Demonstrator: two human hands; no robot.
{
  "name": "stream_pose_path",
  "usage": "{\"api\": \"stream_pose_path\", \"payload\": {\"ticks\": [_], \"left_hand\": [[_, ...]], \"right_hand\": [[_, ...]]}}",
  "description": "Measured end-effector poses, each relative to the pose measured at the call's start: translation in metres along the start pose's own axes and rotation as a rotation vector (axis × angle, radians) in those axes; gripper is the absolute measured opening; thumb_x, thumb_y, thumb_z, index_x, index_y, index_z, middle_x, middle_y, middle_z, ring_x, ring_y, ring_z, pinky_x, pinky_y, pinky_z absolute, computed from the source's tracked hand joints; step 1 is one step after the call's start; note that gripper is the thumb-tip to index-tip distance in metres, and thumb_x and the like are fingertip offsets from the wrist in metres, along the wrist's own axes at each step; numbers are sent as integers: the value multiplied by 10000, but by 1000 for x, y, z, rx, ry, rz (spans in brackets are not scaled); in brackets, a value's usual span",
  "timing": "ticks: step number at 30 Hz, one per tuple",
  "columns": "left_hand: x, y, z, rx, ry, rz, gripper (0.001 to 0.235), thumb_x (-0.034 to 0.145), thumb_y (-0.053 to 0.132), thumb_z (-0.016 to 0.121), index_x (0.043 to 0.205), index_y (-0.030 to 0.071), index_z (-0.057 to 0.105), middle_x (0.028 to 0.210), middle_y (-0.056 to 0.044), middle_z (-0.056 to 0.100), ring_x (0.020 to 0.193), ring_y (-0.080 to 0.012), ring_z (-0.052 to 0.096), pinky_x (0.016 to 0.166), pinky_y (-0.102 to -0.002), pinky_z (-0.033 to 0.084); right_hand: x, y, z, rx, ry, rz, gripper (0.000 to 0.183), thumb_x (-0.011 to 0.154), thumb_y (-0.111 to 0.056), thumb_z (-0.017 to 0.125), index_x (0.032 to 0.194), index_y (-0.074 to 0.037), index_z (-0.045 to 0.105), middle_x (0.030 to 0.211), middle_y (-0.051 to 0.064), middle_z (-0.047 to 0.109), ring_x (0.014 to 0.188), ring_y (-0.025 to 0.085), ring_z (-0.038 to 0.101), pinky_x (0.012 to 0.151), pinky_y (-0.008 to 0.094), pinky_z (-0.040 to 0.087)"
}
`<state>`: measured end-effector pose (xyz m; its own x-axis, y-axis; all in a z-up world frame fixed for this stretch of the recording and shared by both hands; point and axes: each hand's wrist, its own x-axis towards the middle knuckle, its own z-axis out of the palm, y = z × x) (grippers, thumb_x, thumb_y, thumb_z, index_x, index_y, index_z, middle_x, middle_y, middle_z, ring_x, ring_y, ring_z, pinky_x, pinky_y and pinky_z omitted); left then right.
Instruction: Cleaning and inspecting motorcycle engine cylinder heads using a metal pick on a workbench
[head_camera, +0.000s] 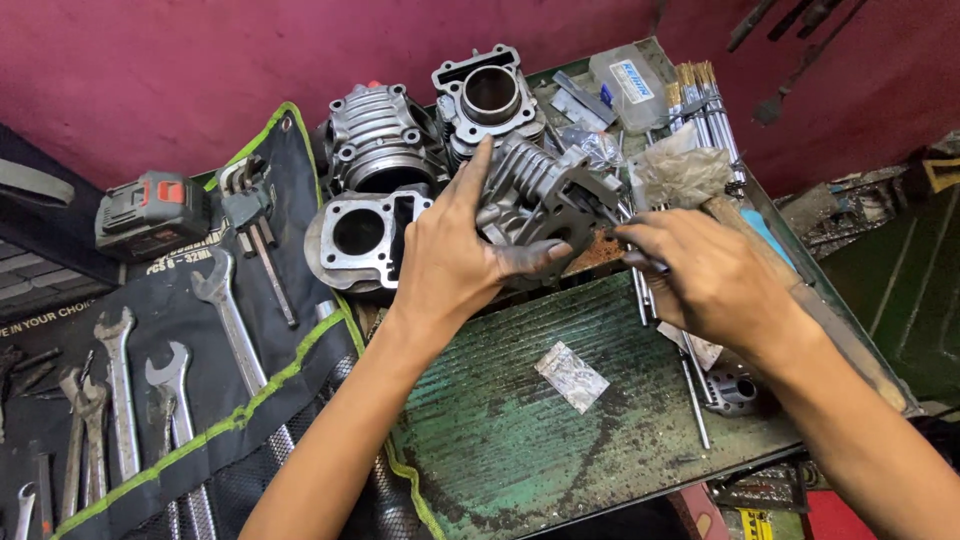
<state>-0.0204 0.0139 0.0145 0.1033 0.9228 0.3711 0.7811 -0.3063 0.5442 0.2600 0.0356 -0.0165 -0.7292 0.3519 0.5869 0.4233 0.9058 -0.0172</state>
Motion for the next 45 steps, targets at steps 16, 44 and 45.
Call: {"api": "stream_pose_path", "payload": {"ticks": [16,44,45], "left_hand": [[-1,15,16,279,-48,12,978,817,874,253,1576,266,352,1501,-230,552,1049,-439,673,584,-388,635],[3,9,5,402,-48,-123,1224,647,980,353,1581,195,454,825,-198,672,687,-374,682,467,-520,486],[2,6,7,413,-15,-122,1168,697,967,418,1562,184,484,850,-209,680,725,-422,697,505,-562,506]], "right_hand": [[-10,2,2,29,33,66,272,988,33,555,1260,26,561,1209,245,688,1017,377,717,905,446,562],[26,25,-5,108,-1,-32,217,942,118,585,1153,74,605,1034,211,706,893,339,709,836,422,621],[33,20,-10,110,27,-32,85,1020,63,599,1103,80,608,1002,216,689,878,363,682,816,456,568]]}}
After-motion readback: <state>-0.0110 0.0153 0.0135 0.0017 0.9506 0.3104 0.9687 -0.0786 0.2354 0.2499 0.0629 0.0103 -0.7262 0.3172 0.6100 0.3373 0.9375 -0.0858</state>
